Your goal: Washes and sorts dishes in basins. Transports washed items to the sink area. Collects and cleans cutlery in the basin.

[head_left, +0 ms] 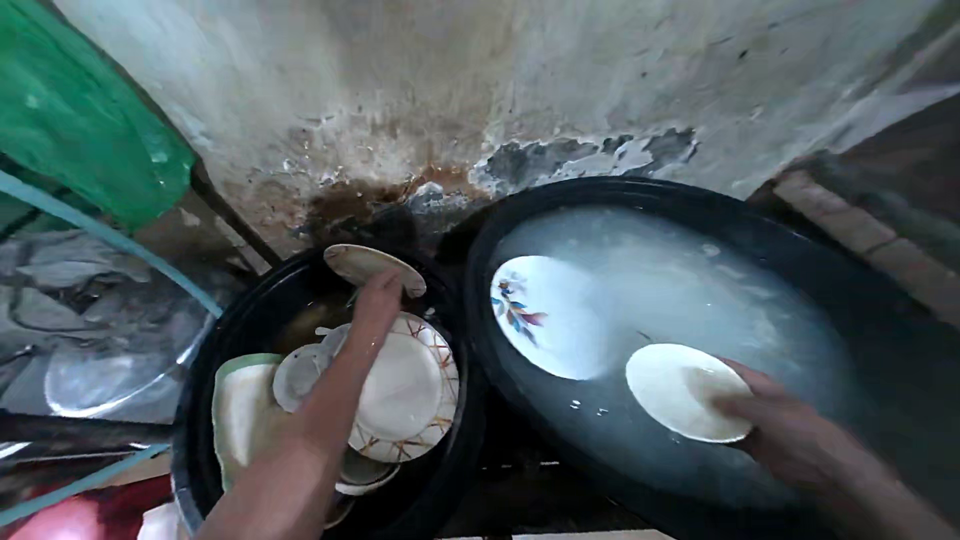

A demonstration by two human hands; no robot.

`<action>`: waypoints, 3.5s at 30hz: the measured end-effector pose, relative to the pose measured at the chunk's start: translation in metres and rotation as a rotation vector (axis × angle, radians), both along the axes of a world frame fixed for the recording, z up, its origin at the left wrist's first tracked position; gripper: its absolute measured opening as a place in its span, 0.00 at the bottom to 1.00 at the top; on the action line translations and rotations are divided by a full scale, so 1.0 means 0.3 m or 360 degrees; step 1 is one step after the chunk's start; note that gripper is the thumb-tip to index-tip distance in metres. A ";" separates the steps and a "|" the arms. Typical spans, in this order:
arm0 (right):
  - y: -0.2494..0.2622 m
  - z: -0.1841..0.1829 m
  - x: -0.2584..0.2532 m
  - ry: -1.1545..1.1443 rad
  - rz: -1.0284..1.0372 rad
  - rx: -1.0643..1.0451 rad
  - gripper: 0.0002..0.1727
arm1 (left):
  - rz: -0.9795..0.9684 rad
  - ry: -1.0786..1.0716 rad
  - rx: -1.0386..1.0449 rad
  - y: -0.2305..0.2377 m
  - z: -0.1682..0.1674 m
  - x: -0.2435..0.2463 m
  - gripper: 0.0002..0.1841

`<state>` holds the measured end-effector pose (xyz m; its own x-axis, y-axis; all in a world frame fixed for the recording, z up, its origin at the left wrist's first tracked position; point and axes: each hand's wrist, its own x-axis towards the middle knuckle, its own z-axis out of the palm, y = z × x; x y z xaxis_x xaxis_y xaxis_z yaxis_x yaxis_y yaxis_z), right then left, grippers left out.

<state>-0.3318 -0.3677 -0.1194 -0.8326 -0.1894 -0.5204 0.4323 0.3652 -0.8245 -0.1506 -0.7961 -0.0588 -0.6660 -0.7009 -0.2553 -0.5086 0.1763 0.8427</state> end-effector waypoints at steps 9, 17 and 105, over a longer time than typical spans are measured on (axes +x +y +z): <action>-0.362 0.288 0.076 0.0052 0.0298 -0.0213 0.30 | -0.0343 -0.0973 -0.0480 -0.138 -0.187 0.235 0.23; -0.847 0.387 0.254 -0.0061 0.0751 -0.0387 0.31 | -0.0277 -0.0224 0.0343 -0.073 -0.038 0.304 0.25; -0.698 0.370 0.230 0.0091 0.0651 -0.0277 0.31 | -0.0251 -0.0238 0.0439 -0.078 -0.084 0.334 0.24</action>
<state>-0.2627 -0.5770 -0.0084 -0.6975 -0.5896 -0.4072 0.2333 0.3504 -0.9071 -0.0503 -0.8195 -0.0839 -0.7016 -0.4832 -0.5236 -0.6146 0.0386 0.7879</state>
